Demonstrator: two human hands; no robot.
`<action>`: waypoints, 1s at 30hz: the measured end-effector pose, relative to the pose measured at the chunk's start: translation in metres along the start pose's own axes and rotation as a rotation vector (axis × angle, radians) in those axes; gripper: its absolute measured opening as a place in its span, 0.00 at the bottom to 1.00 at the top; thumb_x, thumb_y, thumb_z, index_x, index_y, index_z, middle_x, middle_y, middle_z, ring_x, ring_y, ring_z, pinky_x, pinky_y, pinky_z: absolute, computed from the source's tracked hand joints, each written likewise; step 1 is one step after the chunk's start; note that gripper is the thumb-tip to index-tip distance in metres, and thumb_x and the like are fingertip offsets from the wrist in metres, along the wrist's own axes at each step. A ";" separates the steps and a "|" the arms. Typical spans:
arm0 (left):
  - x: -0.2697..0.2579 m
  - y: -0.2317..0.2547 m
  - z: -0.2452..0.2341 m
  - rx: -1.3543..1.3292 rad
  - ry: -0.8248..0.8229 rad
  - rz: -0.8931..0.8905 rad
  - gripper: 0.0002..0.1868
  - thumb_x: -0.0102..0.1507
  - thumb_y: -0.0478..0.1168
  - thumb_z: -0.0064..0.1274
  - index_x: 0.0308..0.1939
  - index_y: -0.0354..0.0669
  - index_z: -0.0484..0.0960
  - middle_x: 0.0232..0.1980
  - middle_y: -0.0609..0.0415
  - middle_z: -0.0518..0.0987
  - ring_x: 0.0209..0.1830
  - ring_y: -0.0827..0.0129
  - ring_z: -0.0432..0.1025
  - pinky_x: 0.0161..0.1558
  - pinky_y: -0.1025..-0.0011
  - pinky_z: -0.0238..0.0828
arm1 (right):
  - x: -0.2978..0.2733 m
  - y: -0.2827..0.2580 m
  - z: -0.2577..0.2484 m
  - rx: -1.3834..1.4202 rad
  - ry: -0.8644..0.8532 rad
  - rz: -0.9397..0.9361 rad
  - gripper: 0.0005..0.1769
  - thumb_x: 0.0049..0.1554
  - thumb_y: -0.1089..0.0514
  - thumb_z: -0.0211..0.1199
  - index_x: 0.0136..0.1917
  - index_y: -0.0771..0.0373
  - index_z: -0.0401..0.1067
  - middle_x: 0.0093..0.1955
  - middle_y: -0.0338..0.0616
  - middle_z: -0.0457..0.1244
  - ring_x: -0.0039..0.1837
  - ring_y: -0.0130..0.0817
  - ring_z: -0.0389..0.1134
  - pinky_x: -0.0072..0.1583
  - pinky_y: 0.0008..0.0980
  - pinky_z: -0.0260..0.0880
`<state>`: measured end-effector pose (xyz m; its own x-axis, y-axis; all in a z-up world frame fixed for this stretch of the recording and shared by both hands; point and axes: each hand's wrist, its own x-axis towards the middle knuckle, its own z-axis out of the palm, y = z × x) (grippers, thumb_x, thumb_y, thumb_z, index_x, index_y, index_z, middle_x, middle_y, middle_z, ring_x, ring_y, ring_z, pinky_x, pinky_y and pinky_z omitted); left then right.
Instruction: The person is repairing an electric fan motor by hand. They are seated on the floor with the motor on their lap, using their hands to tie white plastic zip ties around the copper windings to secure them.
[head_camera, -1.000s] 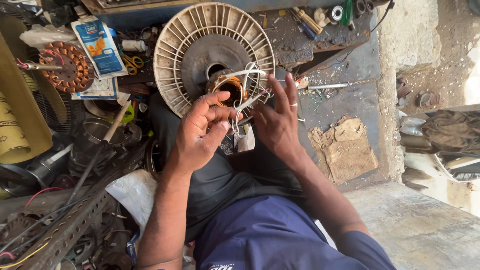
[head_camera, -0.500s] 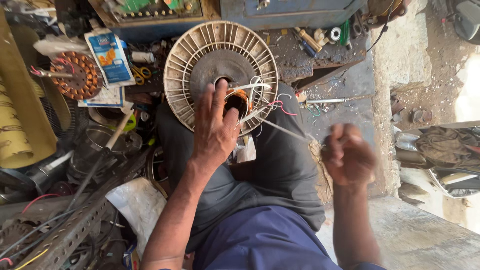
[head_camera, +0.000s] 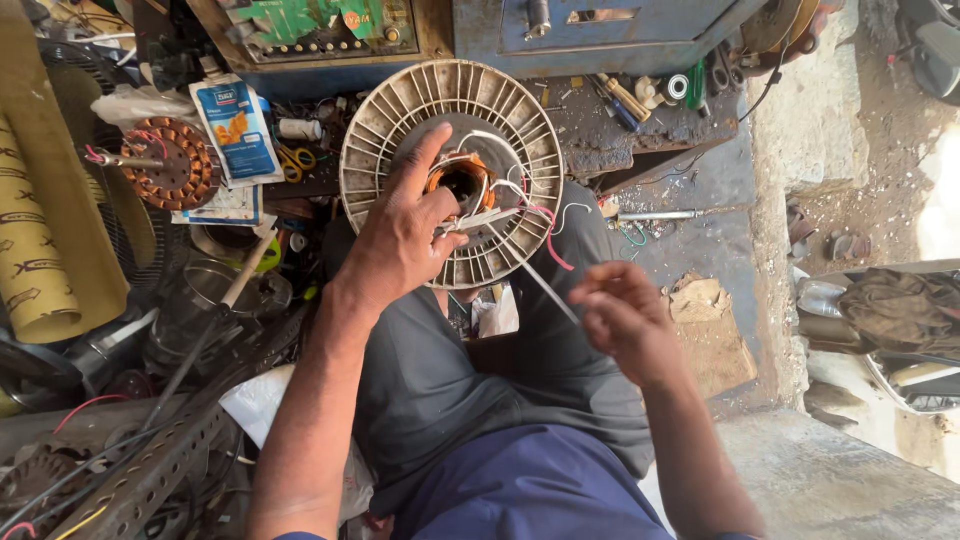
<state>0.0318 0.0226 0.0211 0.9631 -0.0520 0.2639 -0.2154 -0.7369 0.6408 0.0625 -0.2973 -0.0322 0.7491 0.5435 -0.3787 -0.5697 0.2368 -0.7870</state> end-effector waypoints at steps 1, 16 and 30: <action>-0.001 -0.001 0.003 0.009 0.003 -0.003 0.17 0.51 0.32 0.72 0.32 0.35 0.76 0.80 0.35 0.54 0.78 0.43 0.58 0.72 0.58 0.64 | 0.000 0.006 0.005 -0.111 0.046 0.043 0.17 0.58 0.67 0.59 0.60 0.58 0.69 0.52 0.47 0.68 0.32 0.20 0.58 0.33 0.21 0.56; -0.038 -0.003 0.060 -0.013 0.374 0.027 0.11 0.66 0.35 0.70 0.48 0.43 0.82 0.79 0.40 0.60 0.81 0.44 0.60 0.79 0.55 0.65 | 0.002 0.015 0.030 -0.616 -0.060 0.013 0.11 0.62 0.61 0.62 0.56 0.68 0.78 0.47 0.37 0.71 0.48 0.16 0.67 0.50 0.19 0.68; -0.038 -0.018 0.072 -0.069 0.500 0.052 0.12 0.66 0.36 0.72 0.49 0.48 0.85 0.79 0.39 0.60 0.81 0.47 0.62 0.76 0.59 0.69 | -0.011 -0.009 0.048 -0.780 -0.075 -0.179 0.09 0.63 0.61 0.64 0.54 0.65 0.80 0.39 0.39 0.69 0.43 0.21 0.67 0.47 0.23 0.67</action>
<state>0.0107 -0.0104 -0.0520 0.7594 0.2546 0.5987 -0.2869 -0.6948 0.6595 0.0434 -0.2670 0.0025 0.7665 0.6095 -0.2025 -0.0216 -0.2907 -0.9566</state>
